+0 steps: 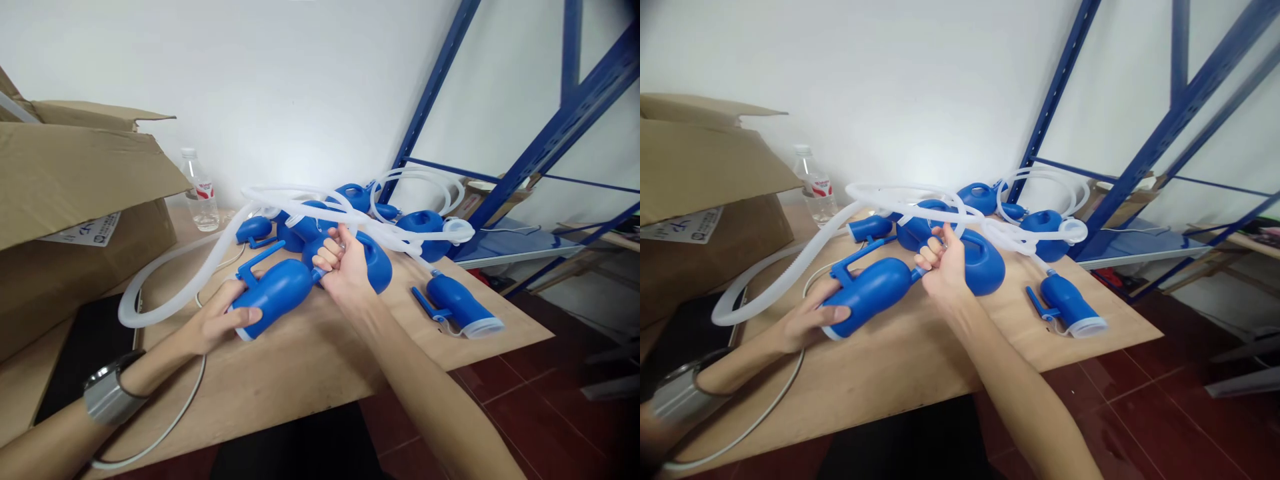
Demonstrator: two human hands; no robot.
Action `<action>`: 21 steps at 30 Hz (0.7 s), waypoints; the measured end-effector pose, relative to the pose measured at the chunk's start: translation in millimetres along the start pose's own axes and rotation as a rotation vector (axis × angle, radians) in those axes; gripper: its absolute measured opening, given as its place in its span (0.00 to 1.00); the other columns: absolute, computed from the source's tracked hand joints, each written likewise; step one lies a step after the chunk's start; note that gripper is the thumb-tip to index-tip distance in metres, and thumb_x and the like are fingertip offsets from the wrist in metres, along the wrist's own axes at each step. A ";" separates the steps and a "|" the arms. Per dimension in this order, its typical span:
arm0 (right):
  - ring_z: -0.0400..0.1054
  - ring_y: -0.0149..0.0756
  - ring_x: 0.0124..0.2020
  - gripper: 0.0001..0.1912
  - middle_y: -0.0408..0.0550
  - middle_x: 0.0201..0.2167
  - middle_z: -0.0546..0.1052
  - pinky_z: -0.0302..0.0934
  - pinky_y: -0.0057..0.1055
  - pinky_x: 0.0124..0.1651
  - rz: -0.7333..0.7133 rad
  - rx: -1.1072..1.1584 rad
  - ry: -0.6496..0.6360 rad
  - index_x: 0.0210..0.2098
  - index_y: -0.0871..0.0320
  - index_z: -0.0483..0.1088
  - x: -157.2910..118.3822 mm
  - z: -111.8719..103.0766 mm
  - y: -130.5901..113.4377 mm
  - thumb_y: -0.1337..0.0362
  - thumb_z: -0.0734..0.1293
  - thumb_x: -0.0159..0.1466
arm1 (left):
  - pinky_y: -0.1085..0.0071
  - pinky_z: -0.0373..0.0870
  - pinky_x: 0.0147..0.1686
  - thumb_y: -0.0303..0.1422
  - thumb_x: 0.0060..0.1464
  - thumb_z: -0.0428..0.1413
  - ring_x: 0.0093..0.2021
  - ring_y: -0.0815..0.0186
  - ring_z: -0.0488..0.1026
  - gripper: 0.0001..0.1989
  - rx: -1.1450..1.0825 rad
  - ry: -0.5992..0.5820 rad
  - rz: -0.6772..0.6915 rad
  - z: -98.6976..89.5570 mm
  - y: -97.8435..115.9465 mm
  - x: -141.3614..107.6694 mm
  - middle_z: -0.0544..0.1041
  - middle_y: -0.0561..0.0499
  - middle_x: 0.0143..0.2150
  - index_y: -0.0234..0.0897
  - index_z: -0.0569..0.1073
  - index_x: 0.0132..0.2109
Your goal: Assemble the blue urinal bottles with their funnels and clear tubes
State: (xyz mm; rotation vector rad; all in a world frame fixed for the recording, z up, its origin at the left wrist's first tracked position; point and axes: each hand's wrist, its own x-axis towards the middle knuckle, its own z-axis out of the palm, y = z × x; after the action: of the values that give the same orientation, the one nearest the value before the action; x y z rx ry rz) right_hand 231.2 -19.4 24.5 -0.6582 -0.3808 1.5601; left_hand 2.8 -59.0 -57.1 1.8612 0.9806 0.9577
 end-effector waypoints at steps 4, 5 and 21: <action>0.37 0.22 0.11 0.21 0.29 0.12 0.44 0.40 0.19 0.13 -0.096 0.095 -0.001 0.26 0.55 0.58 12.6 4.1 -28.5 0.64 0.56 0.78 | 0.74 0.55 0.13 0.51 0.55 0.53 0.14 0.69 0.61 0.34 -0.574 -0.243 -0.278 -3.6 9.8 4.0 0.72 0.53 0.23 0.35 0.68 0.63; 0.37 0.22 0.11 0.22 0.29 0.12 0.43 0.41 0.18 0.13 -0.159 0.131 0.022 0.26 0.54 0.56 16.3 2.5 -37.9 0.64 0.56 0.78 | 0.75 0.52 0.12 0.51 0.54 0.53 0.12 0.70 0.60 0.35 -0.650 -0.281 -0.310 -5.5 13.3 5.0 0.72 0.52 0.22 0.34 0.68 0.63; 0.80 0.40 0.38 0.08 0.53 0.42 0.79 0.79 0.34 0.36 -0.042 -0.626 -0.083 0.46 0.55 0.66 25.0 -27.6 -106.8 0.58 0.65 0.73 | 0.50 0.74 0.55 0.53 0.58 0.55 0.54 0.44 0.78 0.33 0.758 0.097 0.008 -11.1 18.9 24.7 0.81 0.38 0.55 0.35 0.76 0.61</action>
State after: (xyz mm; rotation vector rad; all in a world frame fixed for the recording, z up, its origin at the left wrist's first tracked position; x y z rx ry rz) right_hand 332.6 12.7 63.0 -1.0552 -0.9601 1.4277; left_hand 8.3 -41.0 -29.9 2.4394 1.5437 0.7312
